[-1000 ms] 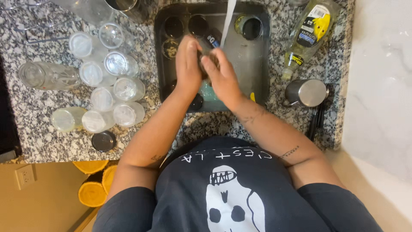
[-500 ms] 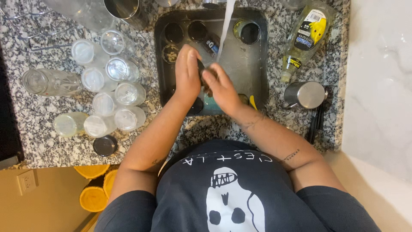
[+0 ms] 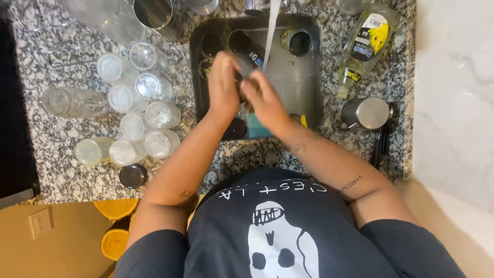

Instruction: The person scrubs the inside of small glass jars with a green sponge, rinses them under running water, and uses a yellow brush to clean the lids. The cleaned jars and lids are placed on the countertop next to other jars.

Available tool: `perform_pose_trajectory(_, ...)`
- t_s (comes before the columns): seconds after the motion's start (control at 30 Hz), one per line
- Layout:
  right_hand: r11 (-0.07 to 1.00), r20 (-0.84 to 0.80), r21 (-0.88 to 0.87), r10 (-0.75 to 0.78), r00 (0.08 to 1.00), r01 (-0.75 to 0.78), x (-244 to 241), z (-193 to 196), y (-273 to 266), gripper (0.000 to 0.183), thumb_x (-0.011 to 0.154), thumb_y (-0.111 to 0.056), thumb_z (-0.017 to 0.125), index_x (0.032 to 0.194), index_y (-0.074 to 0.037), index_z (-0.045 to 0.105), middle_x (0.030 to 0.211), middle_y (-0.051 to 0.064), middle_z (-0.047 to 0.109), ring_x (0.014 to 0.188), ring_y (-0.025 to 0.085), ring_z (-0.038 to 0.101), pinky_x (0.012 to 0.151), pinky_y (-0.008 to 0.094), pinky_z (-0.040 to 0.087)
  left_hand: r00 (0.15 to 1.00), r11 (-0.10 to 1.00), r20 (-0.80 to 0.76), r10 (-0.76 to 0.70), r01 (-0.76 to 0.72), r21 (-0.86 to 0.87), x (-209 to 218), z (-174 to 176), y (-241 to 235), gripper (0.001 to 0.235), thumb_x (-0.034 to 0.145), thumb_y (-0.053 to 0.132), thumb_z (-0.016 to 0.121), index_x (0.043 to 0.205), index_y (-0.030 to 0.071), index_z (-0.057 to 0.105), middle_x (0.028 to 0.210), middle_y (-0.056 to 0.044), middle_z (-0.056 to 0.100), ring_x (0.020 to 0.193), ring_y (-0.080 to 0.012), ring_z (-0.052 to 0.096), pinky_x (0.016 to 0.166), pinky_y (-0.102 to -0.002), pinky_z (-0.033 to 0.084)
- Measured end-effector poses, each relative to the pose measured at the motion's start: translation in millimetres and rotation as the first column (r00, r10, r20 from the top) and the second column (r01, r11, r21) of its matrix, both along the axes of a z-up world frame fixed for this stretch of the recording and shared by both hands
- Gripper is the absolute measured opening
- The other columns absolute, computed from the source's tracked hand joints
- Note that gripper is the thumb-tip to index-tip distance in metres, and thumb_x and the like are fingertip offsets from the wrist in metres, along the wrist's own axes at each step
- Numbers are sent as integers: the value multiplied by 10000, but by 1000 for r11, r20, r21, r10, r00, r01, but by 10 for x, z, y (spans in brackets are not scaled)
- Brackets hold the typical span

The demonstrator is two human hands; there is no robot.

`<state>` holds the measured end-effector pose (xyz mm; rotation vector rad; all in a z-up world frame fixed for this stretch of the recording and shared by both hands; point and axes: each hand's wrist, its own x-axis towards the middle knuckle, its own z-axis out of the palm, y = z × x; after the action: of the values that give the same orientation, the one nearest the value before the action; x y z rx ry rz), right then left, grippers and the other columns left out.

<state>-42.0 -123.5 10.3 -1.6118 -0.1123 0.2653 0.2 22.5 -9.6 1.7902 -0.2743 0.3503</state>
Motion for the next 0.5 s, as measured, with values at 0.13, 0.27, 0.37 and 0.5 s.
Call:
perform_pose_trajectory(0.13, 1000, 51, 24, -9, 999, 8, -64, -204, 42, 473, 1167, -474, 589, 1184, -2, 550, 1054, 227, 616, 1165, 328, 620, 1071, 555, 470, 988, 984, -156, 4, -32, -177, 4, -210, -12, 318, 1166, 195, 338, 933, 94, 529, 881, -99, 507, 919, -235, 523, 939, -376, 436)
perform_pose_trajectory(0.27, 987, -328, 39, -135, 935, 156, -10, 163, -4, 876, 1139, -561, 562, 1658, 99, 315, 1689, 397, 316, 1608, 487, 298, 1335, 589, 207, 998, 967, 63, -4, -12, 256, -112, 52, -67, 388, 1208, 227, 333, 899, 54, 491, 799, -191, 422, 782, -488, 496, 704, -460, 420)
perform_pose_trajectory(0.37, 978, -1, -207, 17, 1000, -17, 34, -221, -137, 598, 1168, -477, 554, 1417, 56, 446, 1310, 309, 463, 1253, 467, 487, 1074, 555, 379, 1000, 992, -20, 8, -5, 123, 134, -89, 3, 389, 1208, 273, 312, 924, 86, 500, 803, -168, 456, 793, -399, 527, 769, -463, 445)
perform_pose_trajectory(0.5, 833, -51, -524, 179, 982, -179, -16, -290, -368, 365, 1108, -441, 558, 1180, -83, 567, 1154, 121, 616, 1074, 291, 605, 873, 420, 463, 914, 994, -400, 65, -25, 103, 413, -501, -14, 433, 1142, 475, 290, 910, 169, 490, 785, 3, 402, 729, -177, 420, 715, -383, 313)
